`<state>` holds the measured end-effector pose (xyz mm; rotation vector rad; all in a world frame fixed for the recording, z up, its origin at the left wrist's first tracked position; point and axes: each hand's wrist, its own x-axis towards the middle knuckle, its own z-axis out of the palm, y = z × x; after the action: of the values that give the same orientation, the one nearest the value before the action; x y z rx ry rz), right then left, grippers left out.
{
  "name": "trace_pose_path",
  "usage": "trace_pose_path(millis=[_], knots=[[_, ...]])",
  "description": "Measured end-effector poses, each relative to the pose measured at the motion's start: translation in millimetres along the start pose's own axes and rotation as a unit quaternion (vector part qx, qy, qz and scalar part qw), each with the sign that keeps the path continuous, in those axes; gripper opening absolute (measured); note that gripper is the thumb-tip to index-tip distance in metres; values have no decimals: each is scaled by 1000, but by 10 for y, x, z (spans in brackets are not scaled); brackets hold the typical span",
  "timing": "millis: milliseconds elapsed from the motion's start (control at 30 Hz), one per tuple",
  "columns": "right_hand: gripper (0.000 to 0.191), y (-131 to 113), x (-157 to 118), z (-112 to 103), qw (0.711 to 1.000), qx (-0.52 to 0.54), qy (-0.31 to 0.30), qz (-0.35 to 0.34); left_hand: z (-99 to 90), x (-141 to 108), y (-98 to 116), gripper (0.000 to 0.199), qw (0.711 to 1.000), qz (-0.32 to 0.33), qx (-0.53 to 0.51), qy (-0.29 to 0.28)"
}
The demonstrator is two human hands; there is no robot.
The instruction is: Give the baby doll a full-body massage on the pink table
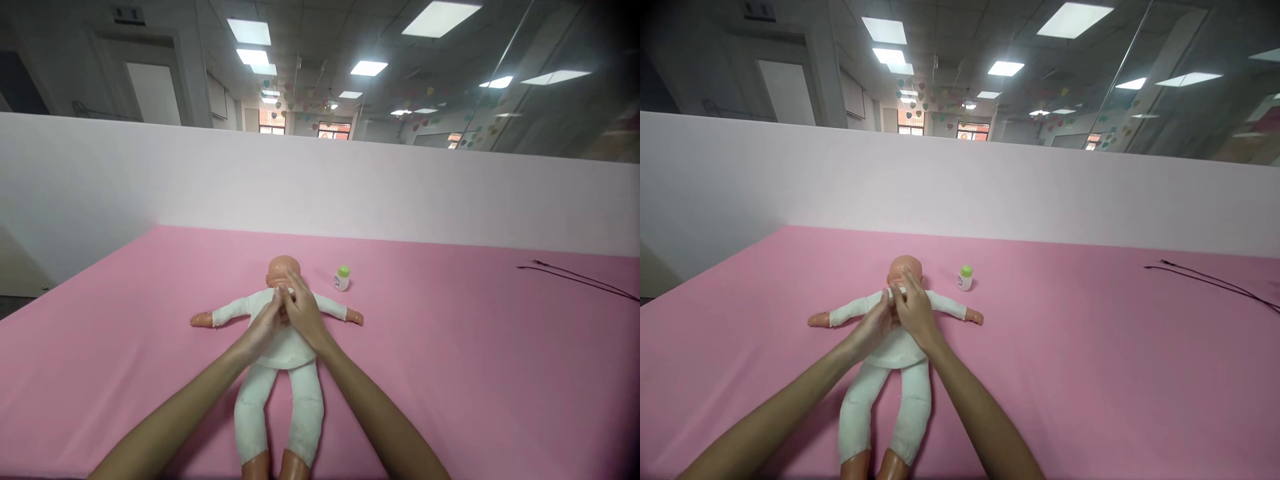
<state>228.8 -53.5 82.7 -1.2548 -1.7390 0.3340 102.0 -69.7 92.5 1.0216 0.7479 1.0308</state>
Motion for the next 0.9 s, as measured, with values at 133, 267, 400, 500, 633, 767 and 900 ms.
trace_pose_path(millis=[133,267,400,500,633,767,900], knots=[[33,251,27,-101,996,-79,-17,41,-400,210,-4,24,956,166,241,24],[21,376,-57,-8,973,-223,-41,32,-603,429,-134,21,896,219,379,81],[14,428,-53,108,948,-309,-68,32,-609,519,-260,11,844,200,488,92],[17,451,-36,183,935,-341,-92,43,-585,559,-327,11,816,159,547,101],[29,481,-29,234,929,-349,-109,56,-558,597,-329,25,788,127,596,90],[23,456,-52,139,933,-339,-107,55,-543,514,-191,32,780,133,608,64],[16,344,-146,21,955,-281,-90,13,-550,320,-108,22,801,196,564,42]])
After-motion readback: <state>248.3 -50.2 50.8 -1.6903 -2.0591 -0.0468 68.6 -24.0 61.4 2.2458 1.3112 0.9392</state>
